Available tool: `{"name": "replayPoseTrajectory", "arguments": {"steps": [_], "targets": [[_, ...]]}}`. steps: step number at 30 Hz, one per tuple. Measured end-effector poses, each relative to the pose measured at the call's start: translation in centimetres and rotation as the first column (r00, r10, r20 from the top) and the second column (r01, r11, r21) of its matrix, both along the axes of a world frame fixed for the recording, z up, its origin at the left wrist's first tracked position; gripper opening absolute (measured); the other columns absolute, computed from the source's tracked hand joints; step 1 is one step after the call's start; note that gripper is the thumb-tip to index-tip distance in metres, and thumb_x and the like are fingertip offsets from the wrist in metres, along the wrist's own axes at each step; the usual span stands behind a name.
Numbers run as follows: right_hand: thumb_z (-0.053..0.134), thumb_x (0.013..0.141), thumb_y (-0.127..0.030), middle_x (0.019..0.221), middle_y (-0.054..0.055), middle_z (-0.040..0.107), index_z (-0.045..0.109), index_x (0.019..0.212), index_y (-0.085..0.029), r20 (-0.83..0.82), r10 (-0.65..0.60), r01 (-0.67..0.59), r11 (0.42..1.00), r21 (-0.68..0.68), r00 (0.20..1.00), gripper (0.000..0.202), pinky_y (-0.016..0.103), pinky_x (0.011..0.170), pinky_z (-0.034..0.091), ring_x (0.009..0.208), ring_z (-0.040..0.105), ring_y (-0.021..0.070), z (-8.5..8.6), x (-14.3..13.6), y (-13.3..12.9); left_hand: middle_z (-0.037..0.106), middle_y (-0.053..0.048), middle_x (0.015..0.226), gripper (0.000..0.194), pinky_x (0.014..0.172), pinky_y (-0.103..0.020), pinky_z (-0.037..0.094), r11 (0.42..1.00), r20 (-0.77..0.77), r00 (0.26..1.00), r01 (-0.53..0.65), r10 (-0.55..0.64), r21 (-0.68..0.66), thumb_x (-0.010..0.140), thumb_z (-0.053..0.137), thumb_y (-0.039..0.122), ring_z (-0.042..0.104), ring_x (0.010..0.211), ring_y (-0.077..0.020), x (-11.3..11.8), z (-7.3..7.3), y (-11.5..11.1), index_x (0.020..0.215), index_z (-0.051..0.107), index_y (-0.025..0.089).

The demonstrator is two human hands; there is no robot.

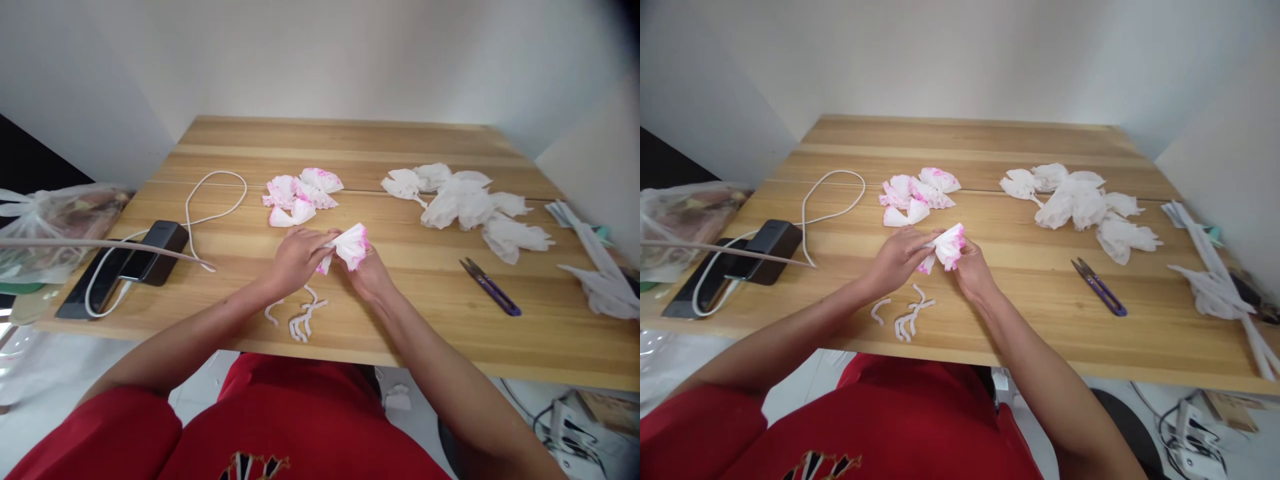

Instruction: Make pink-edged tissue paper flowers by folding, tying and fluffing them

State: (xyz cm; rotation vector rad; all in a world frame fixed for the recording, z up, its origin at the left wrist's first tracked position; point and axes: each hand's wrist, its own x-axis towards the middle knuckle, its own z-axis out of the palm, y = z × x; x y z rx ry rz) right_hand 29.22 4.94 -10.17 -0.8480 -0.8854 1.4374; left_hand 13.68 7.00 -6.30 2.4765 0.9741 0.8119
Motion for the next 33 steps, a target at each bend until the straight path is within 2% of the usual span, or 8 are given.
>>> {"name": "replayPoseTrajectory", "arguments": {"steps": [10, 14, 17, 20, 22, 25, 30, 33], "targets": [[0.074, 0.065, -0.034, 0.095, 0.004, 0.066, 0.062, 0.091, -0.02, 0.096, -0.016, 0.02, 0.999, -0.034, 0.995, 0.032, 0.033, 0.08, 0.048, 0.086, 0.059, 0.0183, -0.4, 0.0, 0.4, 0.066, -0.005, 0.083, 0.03, 0.085, -0.033, 0.032, 0.997, -0.097, 0.992, -0.075, 0.076, 0.009, 0.097, 0.038, 0.028, 0.057, 0.084, -0.0198, 0.4, -0.5, 0.5, 0.097, 0.065, 0.016], [0.068, 0.074, -0.036, 0.099, 0.004, 0.066, 0.062, 0.098, -0.02, 0.312, 0.012, 0.001, 0.999, -0.043, 0.95, 0.029, 0.031, 0.079, 0.047, 0.087, 0.059, 0.0171, -0.5, -0.3, -0.5, 0.063, -0.004, 0.076, 0.027, 0.077, -0.031, 0.034, 0.98, -0.097, 0.977, -0.194, 0.188, -0.051, 0.094, 0.042, 0.025, 0.055, 0.078, -0.0192, -1.6, 0.0, 1.8, 0.08, 0.063, 0.014], [0.06, 0.083, -0.031, 0.09, 0.003, 0.066, 0.064, 0.092, -0.021, 0.681, 0.015, -0.138, 0.982, 0.127, 0.732, 0.014, 0.03, 0.076, 0.045, 0.08, 0.059, 0.0163, 1.1, -1.5, -1.9, 0.057, -0.001, 0.067, 0.026, 0.067, -0.026, 0.034, 0.958, -0.022, 0.971, -0.238, 0.237, -0.16, 0.093, 0.042, 0.024, 0.051, 0.069, -0.016, -3.4, 0.1, 2.6, 0.078, 0.061, 0.013], [0.054, 0.088, -0.025, 0.092, 0.004, 0.066, 0.065, 0.096, -0.021, 0.914, 0.023, -0.637, 0.725, 0.264, 0.405, 0.014, 0.032, 0.081, 0.042, 0.088, 0.057, 0.018, 2.7, -3.9, -3.0, 0.054, 0.0, 0.065, 0.026, 0.062, -0.024, 0.032, 0.956, 0.05, 0.976, -0.197, 0.212, -0.219, 0.092, 0.041, 0.024, 0.049, 0.064, -0.0139, -4.5, 0.0, 2.9, 0.08, 0.062, 0.013], [0.053, 0.089, -0.022, 0.091, 0.006, 0.065, 0.065, 0.096, -0.019, 0.977, -0.071, -0.788, 0.581, 0.203, 0.2, 0.014, 0.032, 0.079, 0.042, 0.088, 0.056, 0.0187, 2.8, -5.9, -3.2, 0.055, 0.0, 0.067, 0.026, 0.062, -0.024, 0.032, 0.959, 0.071, 0.977, -0.181, 0.201, -0.219, 0.091, 0.042, 0.025, 0.049, 0.066, -0.0138, -4.7, -0.1, 2.7, 0.08, 0.062, 0.013], [0.055, 0.087, -0.017, 0.093, 0.009, 0.062, 0.062, 0.094, -0.015, 0.97, -0.24, -0.821, 0.56, 0.111, -0.033, 0.011, 0.034, 0.077, 0.042, 0.09, 0.054, 0.022, 1.8, -8.4, -3.0, 0.057, -0.001, 0.068, 0.026, 0.065, -0.025, 0.033, 0.963, 0.06, 0.979, -0.18, 0.196, -0.202, 0.091, 0.042, 0.025, 0.05, 0.067, -0.0142, -4.9, 0.0, 2.5, 0.076, 0.061, 0.013], [0.051, 0.087, -0.013, 0.093, 0.009, 0.062, 0.06, 0.096, -0.013, 0.935, -0.349, -0.822, 0.548, 0.156, -0.056, 0.012, 0.033, 0.078, 0.041, 0.089, 0.054, 0.0217, 0.5, -7.2, -2.4, 0.058, -0.001, 0.07, 0.026, 0.069, -0.027, 0.034, 0.968, 0.052, 0.983, -0.164, 0.177, -0.192, 0.091, 0.042, 0.026, 0.051, 0.07, -0.0158, -5.4, 0.3, 2.0, 0.073, 0.057, 0.015], [0.048, 0.091, -0.021, 0.08, 0.006, 0.062, 0.06, 0.085, -0.016, 0.975, -0.217, -0.673, 0.716, 0.186, 0.039, 0.015, 0.03, 0.072, 0.04, 0.077, 0.056, 0.0178, 1.0, -3.2, -1.8, 0.06, -0.003, 0.074, 0.026, 0.073, -0.029, 0.035, 0.976, 0.076, 0.987, -0.129, 0.145, -0.177, 0.091, 0.041, 0.026, 0.053, 0.076, -0.0176, -5.4, 0.7, 1.4, 0.075, 0.058, 0.015]]}}
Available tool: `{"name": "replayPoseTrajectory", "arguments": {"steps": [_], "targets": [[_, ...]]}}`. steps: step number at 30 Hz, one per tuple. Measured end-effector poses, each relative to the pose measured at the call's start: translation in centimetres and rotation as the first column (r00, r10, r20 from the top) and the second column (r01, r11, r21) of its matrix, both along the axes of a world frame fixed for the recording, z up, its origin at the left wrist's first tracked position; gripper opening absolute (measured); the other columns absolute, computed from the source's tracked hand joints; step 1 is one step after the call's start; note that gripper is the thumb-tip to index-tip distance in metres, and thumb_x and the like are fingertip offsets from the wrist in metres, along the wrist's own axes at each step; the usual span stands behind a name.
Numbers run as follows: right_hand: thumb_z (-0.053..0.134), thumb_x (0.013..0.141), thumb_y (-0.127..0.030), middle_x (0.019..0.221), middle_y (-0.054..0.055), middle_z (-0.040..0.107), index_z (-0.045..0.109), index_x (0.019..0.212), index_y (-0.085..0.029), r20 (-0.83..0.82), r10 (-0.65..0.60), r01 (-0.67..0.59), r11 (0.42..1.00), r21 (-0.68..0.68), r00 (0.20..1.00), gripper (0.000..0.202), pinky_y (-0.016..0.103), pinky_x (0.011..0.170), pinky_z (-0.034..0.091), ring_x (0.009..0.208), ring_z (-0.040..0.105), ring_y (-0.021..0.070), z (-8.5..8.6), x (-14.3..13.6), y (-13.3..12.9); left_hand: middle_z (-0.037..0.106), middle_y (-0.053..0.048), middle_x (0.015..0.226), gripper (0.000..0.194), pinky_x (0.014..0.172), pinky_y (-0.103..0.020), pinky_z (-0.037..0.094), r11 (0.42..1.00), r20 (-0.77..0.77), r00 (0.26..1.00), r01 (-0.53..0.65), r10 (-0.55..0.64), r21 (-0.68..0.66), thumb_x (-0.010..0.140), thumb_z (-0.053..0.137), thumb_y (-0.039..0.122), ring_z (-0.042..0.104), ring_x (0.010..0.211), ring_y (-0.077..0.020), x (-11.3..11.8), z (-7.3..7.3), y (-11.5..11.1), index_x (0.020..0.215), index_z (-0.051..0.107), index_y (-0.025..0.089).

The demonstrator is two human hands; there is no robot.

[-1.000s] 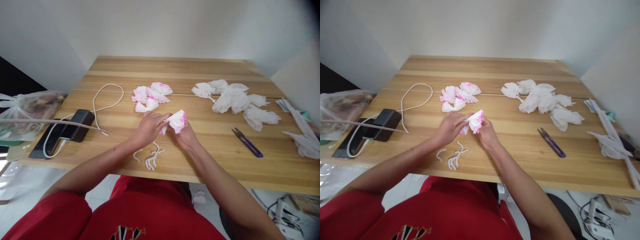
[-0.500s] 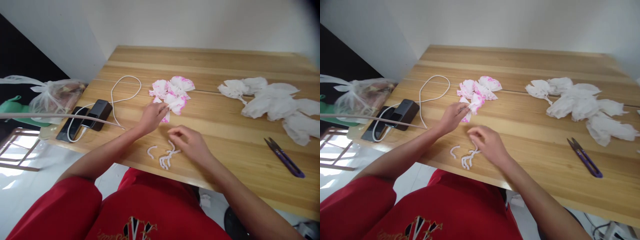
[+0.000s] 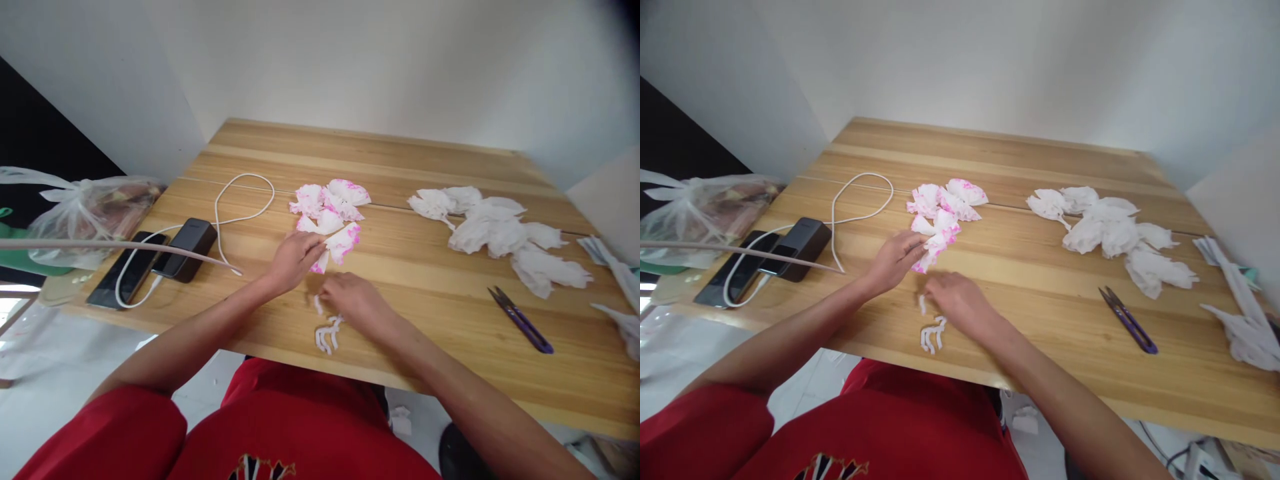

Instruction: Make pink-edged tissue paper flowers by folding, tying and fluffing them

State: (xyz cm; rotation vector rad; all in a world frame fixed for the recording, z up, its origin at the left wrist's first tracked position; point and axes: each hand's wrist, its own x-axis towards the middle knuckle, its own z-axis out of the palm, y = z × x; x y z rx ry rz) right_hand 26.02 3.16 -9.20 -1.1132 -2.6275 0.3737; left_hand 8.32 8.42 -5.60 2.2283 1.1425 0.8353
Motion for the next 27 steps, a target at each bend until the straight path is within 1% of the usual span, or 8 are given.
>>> {"name": "replayPoseTrajectory", "arguments": {"steps": [1, 3, 5, 9, 11, 17, 22, 27], "targets": [[0.047, 0.091, -0.023, 0.078, 0.005, 0.062, 0.06, 0.084, -0.017, -0.061, -0.132, 0.129, 0.99, -0.062, 0.989, 0.016, 0.029, 0.068, 0.039, 0.073, 0.055, 0.0165, 0.3, 1.5, 0.3, 0.06, -0.003, 0.074, 0.026, 0.075, -0.029, 0.035, 1.0, 0.012, 0.999, 0.03, -0.03, 0.01, 0.092, 0.04, 0.026, 0.053, 0.077, -0.018, 0.1, 0.2, -0.3, 0.076, 0.058, 0.015], [0.049, 0.09, -0.028, 0.078, 0.002, 0.064, 0.061, 0.084, -0.018, -0.204, -0.285, 0.245, 0.948, -0.202, 0.937, 0.016, 0.026, 0.064, 0.038, 0.068, 0.055, 0.0142, 1.0, 4.1, 0.9, 0.059, -0.003, 0.073, 0.028, 0.075, -0.029, 0.036, 0.993, 0.045, 0.992, 0.114, -0.114, 0.02, 0.093, 0.038, 0.027, 0.053, 0.077, -0.0178, 0.4, 0.5, -0.8, 0.078, 0.059, 0.016], [0.054, 0.086, -0.032, 0.075, 0.001, 0.064, 0.061, 0.082, -0.019, -0.369, -0.436, 0.321, 0.887, -0.332, 0.821, 0.015, 0.025, 0.06, 0.039, 0.065, 0.055, 0.0135, 1.6, 5.6, 1.4, 0.059, -0.003, 0.072, 0.03, 0.075, -0.029, 0.036, 0.981, 0.074, 0.978, 0.195, -0.196, 0.016, 0.095, 0.037, 0.028, 0.053, 0.075, -0.0171, 0.7, 0.6, -1.4, 0.081, 0.06, 0.016], [0.062, 0.077, -0.039, 0.074, 0.001, 0.064, 0.062, 0.089, -0.019, -0.622, -0.632, 0.269, 0.768, -0.581, 0.463, 0.024, 0.024, 0.057, 0.041, 0.065, 0.056, 0.0133, 2.5, 5.2, 1.9, 0.06, -0.003, 0.072, 0.031, 0.075, -0.028, 0.034, 0.948, 0.061, 0.947, 0.318, -0.317, -0.013, 0.096, 0.037, 0.028, 0.053, 0.074, -0.0163, 1.0, 0.4, -2.1, 0.082, 0.061, 0.016], [0.065, 0.075, -0.039, 0.075, 0.002, 0.064, 0.064, 0.088, -0.018, -0.628, -0.661, 0.237, 0.743, -0.626, 0.41, 0.025, 0.023, 0.055, 0.041, 0.064, 0.055, 0.0125, 2.9, 4.2, 1.7, 0.06, -0.002, 0.071, 0.034, 0.076, -0.028, 0.033, 0.927, 0.035, 0.927, 0.373, -0.372, -0.041, 0.097, 0.037, 0.029, 0.053, 0.074, -0.0155, 1.2, 0.3, -2.3, 0.077, 0.061, 0.016], [0.062, 0.079, -0.037, 0.069, 0.001, 0.061, 0.064, 0.08, -0.017, -0.583, -0.544, 0.159, 0.799, -0.58, 0.604, 0.021, 0.022, 0.051, 0.039, 0.058, 0.052, 0.0105, 3.6, 2.7, 0.8, 0.059, -0.002, 0.071, 0.037, 0.077, -0.029, 0.034, 0.906, -0.002, 0.911, 0.411, -0.413, -0.098, 0.096, 0.036, 0.032, 0.051, 0.072, -0.0157, 1.4, -0.1, -2.2, 0.074, 0.06, 0.015], [0.056, 0.085, -0.028, 0.073, 0.002, 0.062, 0.064, 0.078, -0.019, -0.5, -0.306, 0.15, 0.933, -0.328, 0.81, 0.014, 0.025, 0.059, 0.041, 0.066, 0.056, 0.0127, 3.9, 3.2, 0.9, 0.054, -0.001, 0.068, 0.032, 0.068, -0.025, 0.035, 0.861, 0.108, 0.889, 0.458, -0.445, -0.221, 0.094, 0.038, 0.03, 0.049, 0.068, -0.0145, 1.1, -0.6, -1.9, 0.074, 0.058, 0.015], [0.054, 0.087, -0.023, 0.088, 0.005, 0.063, 0.067, 0.093, -0.023, -0.534, -0.094, -0.02, 0.979, -0.202, 0.84, 0.015, 0.03, 0.071, 0.045, 0.081, 0.059, 0.0172, 4.0, 3.9, 1.3, 0.044, 0.002, 0.064, 0.031, 0.055, -0.021, 0.031, 0.759, 0.335, 0.879, 0.466, -0.339, -0.455, 0.09, 0.045, 0.036, 0.041, 0.06, -0.0104, 0.8, -1.2, -1.7, 0.07, 0.053, 0.014]]}}
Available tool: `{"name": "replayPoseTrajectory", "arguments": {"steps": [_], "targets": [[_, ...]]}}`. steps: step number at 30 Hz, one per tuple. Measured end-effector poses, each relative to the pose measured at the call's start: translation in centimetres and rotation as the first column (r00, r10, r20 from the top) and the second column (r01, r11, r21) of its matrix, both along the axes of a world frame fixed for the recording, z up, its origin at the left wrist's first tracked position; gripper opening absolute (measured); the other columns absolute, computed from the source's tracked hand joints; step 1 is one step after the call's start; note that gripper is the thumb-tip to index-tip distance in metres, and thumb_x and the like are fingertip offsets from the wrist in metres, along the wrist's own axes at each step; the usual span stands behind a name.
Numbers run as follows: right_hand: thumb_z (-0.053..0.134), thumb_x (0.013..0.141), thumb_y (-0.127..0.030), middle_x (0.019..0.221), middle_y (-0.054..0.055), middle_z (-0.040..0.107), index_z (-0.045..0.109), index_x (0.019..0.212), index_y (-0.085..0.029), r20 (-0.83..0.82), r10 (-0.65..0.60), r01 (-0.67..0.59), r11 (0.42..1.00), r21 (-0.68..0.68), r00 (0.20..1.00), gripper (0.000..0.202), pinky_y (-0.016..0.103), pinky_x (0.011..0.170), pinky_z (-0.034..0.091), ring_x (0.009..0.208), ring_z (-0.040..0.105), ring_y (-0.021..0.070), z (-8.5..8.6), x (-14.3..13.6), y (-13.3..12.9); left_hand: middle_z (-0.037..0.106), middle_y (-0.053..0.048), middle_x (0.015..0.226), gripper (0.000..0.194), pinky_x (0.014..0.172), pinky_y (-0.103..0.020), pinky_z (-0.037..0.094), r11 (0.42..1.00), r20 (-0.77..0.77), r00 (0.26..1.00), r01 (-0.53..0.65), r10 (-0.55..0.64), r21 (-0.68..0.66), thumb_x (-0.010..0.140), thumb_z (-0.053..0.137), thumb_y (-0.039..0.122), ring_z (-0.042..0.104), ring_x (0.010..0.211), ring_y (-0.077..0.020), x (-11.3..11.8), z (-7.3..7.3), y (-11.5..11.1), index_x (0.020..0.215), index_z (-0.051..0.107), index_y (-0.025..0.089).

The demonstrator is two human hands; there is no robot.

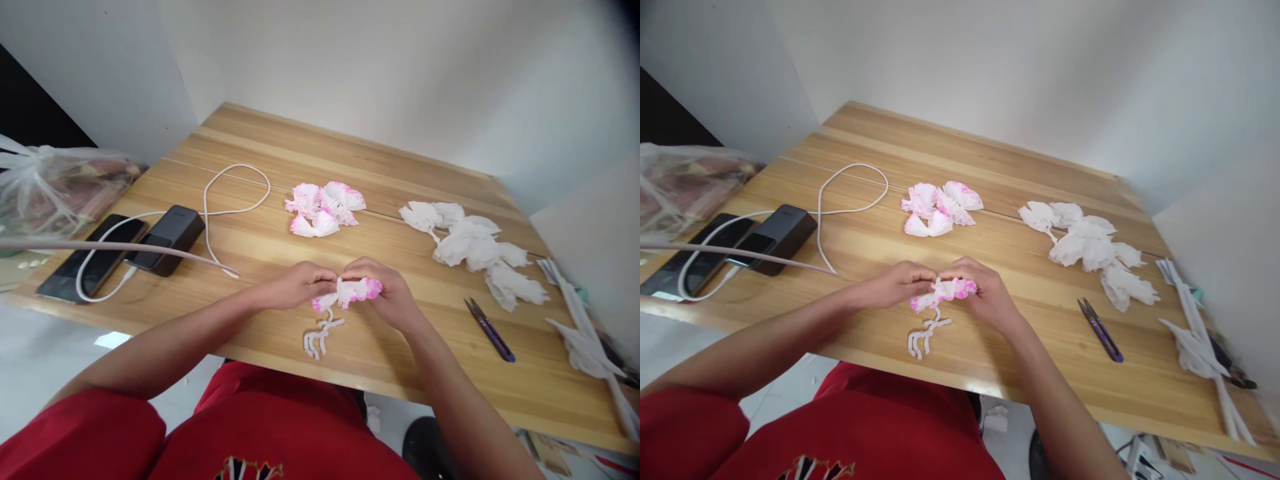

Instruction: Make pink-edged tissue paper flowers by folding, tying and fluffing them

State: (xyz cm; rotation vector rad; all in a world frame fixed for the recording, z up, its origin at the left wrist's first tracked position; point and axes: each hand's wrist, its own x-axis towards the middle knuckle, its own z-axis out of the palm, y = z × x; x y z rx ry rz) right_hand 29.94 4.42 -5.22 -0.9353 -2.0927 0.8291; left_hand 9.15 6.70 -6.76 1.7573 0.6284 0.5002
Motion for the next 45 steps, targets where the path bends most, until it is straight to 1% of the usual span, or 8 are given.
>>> {"name": "replayPoseTrajectory", "arguments": {"steps": [4, 15, 25, 29, 32, 35, 41, 45], "targets": [[0.052, 0.088, -0.028, 0.088, 0.006, 0.06, 0.07, 0.091, -0.024, -0.002, -0.056, 0.056, 0.998, 0.016, 0.998, 0.018, 0.03, 0.067, 0.045, 0.078, 0.058, 0.0171, -0.1, -0.2, 0.4, 0.045, 0.002, 0.064, 0.026, 0.053, -0.02, 0.03, 0.974, 0.088, 0.995, -0.036, 0.056, -0.223, 0.087, 0.047, 0.036, 0.039, 0.056, -0.009, 0.0, -0.1, 0.0, 0.075, 0.055, 0.013], [0.056, 0.085, -0.028, 0.096, 0.003, 0.065, 0.058, 0.108, -0.023, 0.006, -0.236, 0.235, 0.972, 0.013, 0.972, 0.024, 0.029, 0.074, 0.046, 0.083, 0.061, 0.0173, -1.8, -0.1, 1.8, 0.06, -0.003, 0.078, 0.028, 0.057, -0.02, 0.038, 0.898, 0.246, 0.911, -0.223, 0.331, -0.379, 0.078, 0.062, 0.036, 0.054, 0.066, -0.0123, 1.0, -1.3, 0.6, 0.092, 0.05, 0.014], [0.062, 0.079, -0.039, 0.083, 0.003, 0.063, 0.054, 0.103, -0.02, -0.394, -0.392, 0.24, 0.892, -0.382, 0.831, 0.032, 0.028, 0.063, 0.049, 0.069, 0.059, 0.0153, -3.8, -1.5, 2.0, 0.061, -0.002, 0.078, 0.016, 0.06, -0.021, 0.041, 0.878, 0.28, 0.832, -0.44, 0.478, -0.19, 0.083, 0.056, 0.03, 0.057, 0.069, -0.0125, 1.0, -1.4, 0.8, 0.087, 0.052, 0.015], [0.057, 0.083, -0.039, 0.074, 0.002, 0.061, 0.06, 0.079, -0.017, -0.174, -0.377, 0.313, 0.898, -0.309, 0.91, 0.023, 0.025, 0.064, 0.046, 0.068, 0.056, 0.0136, -2.5, -2.4, 1.0, 0.065, -0.004, 0.087, 0.008, 0.073, -0.027, 0.044, 0.683, 0.213, 0.719, -0.695, 0.661, 0.226, 0.082, 0.053, 0.019, 0.059, 0.083, -0.017, 0.4, -1.7, 1.4, 0.089, 0.058, 0.017], [0.06, 0.08, -0.036, 0.074, 0.002, 0.061, 0.06, 0.077, -0.016, -0.114, -0.386, 0.362, 0.913, -0.187, 0.916, 0.021, 0.023, 0.061, 0.043, 0.066, 0.054, 0.0126, -1.6, -3.7, 0.3, 0.068, -0.004, 0.085, 0.011, 0.081, -0.032, 0.043, 0.452, 0.218, 0.691, -0.645, 0.689, 0.616, 0.081, 0.054, 0.014, 0.059, 0.083, -0.0191, 0.1, -1.9, 1.4, 0.089, 0.062, 0.018], [0.064, 0.075, -0.043, 0.066, 0.002, 0.059, 0.061, 0.074, -0.014, -0.138, -0.51, 0.459, 0.841, -0.285, 0.849, 0.029, 0.023, 0.054, 0.04, 0.059, 0.051, 0.012, -1.8, -4.8, 0.4, 0.069, -0.003, 0.08, 0.011, 0.086, -0.035, 0.043, 0.267, 0.285, 0.747, -0.524, 0.601, 0.809, 0.082, 0.055, 0.012, 0.06, 0.076, -0.0182, 0.1, -2.1, 1.3, 0.087, 0.062, 0.018], [0.072, 0.065, -0.049, 0.062, 0.002, 0.058, 0.063, 0.072, -0.013, -0.331, -0.514, 0.212, 0.739, -0.639, 0.792, 0.038, 0.024, 0.05, 0.042, 0.057, 0.049, 0.0116, -2.0, -5.6, 0.7, 0.069, -0.002, 0.079, 0.008, 0.085, -0.035, 0.045, 0.175, 0.349, 0.762, -0.511, 0.546, 0.842, 0.083, 0.056, 0.012, 0.061, 0.072, -0.0167, 0.5, -2.2, 1.1, 0.087, 0.059, 0.019], [0.073, 0.065, -0.046, 0.074, 0.005, 0.062, 0.066, 0.083, -0.014, -0.408, -0.534, 0.115, 0.699, -0.705, 0.741, 0.037, 0.023, 0.05, 0.045, 0.067, 0.055, 0.0142, -1.3, -6.3, 0.1, 0.069, -0.003, 0.081, 0.012, 0.083, -0.033, 0.046, 0.155, 0.394, 0.739, -0.552, 0.547, 0.819, 0.083, 0.056, 0.011, 0.061, 0.076, -0.0172, 0.6, -2.1, 0.9, 0.092, 0.059, 0.018]]}}
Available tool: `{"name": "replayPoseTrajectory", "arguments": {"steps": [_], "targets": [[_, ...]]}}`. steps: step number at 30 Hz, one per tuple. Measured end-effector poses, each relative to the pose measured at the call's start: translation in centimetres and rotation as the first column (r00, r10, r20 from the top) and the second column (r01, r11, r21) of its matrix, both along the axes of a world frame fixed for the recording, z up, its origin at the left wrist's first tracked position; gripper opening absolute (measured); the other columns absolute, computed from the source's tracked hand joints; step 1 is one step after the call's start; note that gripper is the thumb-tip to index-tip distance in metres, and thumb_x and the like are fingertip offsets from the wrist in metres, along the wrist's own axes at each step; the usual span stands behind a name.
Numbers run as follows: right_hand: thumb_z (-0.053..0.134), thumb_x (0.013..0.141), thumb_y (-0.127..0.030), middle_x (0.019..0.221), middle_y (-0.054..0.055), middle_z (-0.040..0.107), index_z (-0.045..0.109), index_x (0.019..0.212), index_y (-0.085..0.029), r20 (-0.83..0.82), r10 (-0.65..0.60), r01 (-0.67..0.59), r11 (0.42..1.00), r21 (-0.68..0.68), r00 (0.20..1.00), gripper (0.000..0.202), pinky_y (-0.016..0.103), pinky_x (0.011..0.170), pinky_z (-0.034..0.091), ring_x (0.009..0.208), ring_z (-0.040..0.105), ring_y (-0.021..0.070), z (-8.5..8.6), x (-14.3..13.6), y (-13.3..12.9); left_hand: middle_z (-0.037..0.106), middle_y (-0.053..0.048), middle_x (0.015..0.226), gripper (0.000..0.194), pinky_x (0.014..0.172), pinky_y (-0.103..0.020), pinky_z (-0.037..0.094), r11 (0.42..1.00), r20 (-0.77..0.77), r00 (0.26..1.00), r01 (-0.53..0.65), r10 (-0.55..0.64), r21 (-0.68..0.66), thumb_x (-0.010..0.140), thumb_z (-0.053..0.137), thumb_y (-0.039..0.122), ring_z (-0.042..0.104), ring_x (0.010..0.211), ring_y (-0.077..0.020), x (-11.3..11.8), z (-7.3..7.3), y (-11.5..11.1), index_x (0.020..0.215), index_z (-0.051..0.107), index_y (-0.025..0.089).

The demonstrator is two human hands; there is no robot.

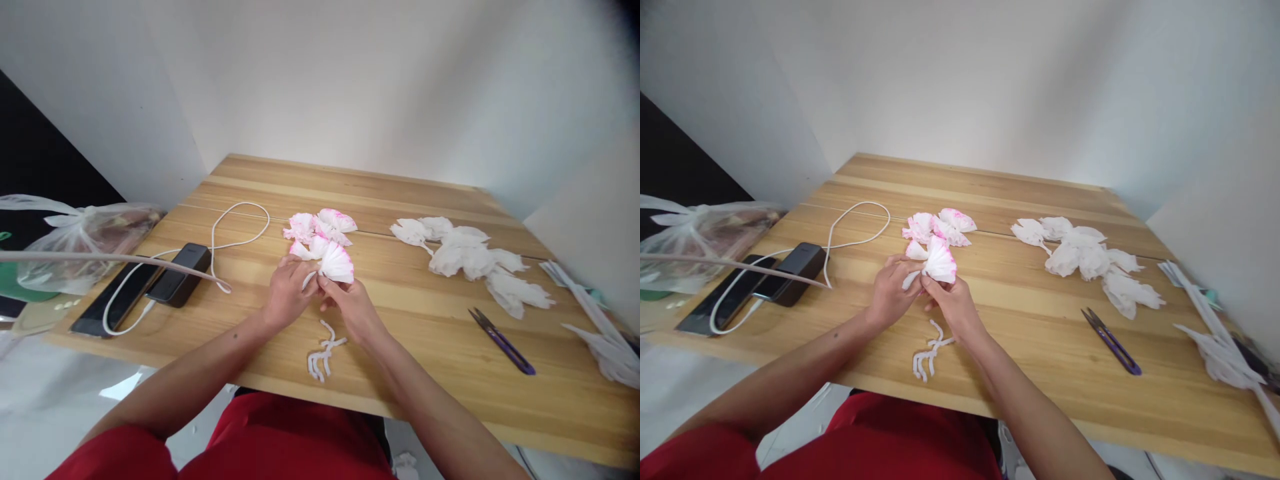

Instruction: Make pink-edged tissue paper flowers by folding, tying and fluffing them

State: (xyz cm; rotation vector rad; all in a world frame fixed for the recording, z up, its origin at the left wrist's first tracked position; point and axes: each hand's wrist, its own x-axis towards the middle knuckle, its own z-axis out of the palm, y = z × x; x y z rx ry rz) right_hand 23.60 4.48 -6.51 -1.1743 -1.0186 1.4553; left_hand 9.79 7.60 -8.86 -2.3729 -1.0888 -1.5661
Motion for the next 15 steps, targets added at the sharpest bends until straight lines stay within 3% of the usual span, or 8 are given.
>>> {"name": "replayPoseTrajectory", "arguments": {"steps": [4, 7, 9, 11, 15], "targets": [[0.073, 0.066, -0.045, 0.067, 0.003, 0.059, 0.065, 0.077, -0.013, 0.038, -0.006, 0.004, 0.999, 0.051, 0.999, 0.035, 0.024, 0.052, 0.044, 0.062, 0.052, 0.0128, -0.3, 0.0, 0.1, 0.069, -0.004, 0.082, 0.013, 0.082, -0.033, 0.047, 1.0, 0.011, 1.0, 0.003, -0.002, -0.029, 0.083, 0.056, 0.011, 0.061, 0.08, -0.0181, -0.1, 0.1, -0.2, 0.094, 0.06, 0.018], [0.07, 0.07, -0.045, 0.065, 0.001, 0.057, 0.062, 0.075, -0.014, 0.097, 0.023, -0.034, 0.993, 0.111, 0.995, 0.032, 0.025, 0.053, 0.043, 0.058, 0.049, 0.0115, -0.8, 0.5, 0.6, 0.069, -0.006, 0.09, 0.015, 0.08, -0.032, 0.048, 0.978, 0.089, 0.996, 0.027, -0.009, -0.206, 0.083, 0.056, 0.013, 0.062, 0.087, -0.0194, -0.1, 0.1, -0.5, 0.096, 0.063, 0.018], [0.068, 0.072, -0.044, 0.062, 0.0, 0.055, 0.06, 0.073, -0.014, 0.146, 0.034, -0.056, 0.987, 0.148, 0.989, 0.031, 0.025, 0.053, 0.041, 0.056, 0.047, 0.0107, -1.0, 0.9, 0.9, 0.069, -0.006, 0.095, 0.017, 0.08, -0.031, 0.048, 0.92, 0.192, 0.981, 0.094, -0.02, -0.381, 0.083, 0.055, 0.014, 0.062, 0.09, -0.0192, 0.1, 0.1, -0.7, 0.097, 0.064, 0.018], [0.067, 0.072, -0.044, 0.058, -0.001, 0.052, 0.057, 0.068, -0.015, 0.213, 0.017, -0.055, 0.983, 0.177, 0.977, 0.031, 0.025, 0.053, 0.038, 0.053, 0.045, 0.0102, -1.1, 1.1, 1.1, 0.069, -0.006, 0.096, 0.018, 0.079, -0.028, 0.049, 0.825, 0.331, 0.943, 0.213, -0.033, -0.523, 0.083, 0.055, 0.015, 0.063, 0.089, -0.018, 0.3, 0.1, -0.9, 0.098, 0.064, 0.017], [0.065, 0.072, -0.042, 0.053, -0.003, 0.047, 0.053, 0.063, -0.016, 0.351, -0.03, -0.061, 0.968, 0.244, 0.936, 0.031, 0.024, 0.052, 0.033, 0.053, 0.041, 0.01, -0.8, 1.4, 1.5, 0.069, -0.005, 0.088, 0.021, 0.072, -0.023, 0.049, 0.644, 0.571, 0.82, 0.458, -0.039, -0.613, 0.083, 0.055, 0.021, 0.064, 0.085, -0.0166, 0.5, 0.1, -0.8, 0.102, 0.062, 0.014]]}}
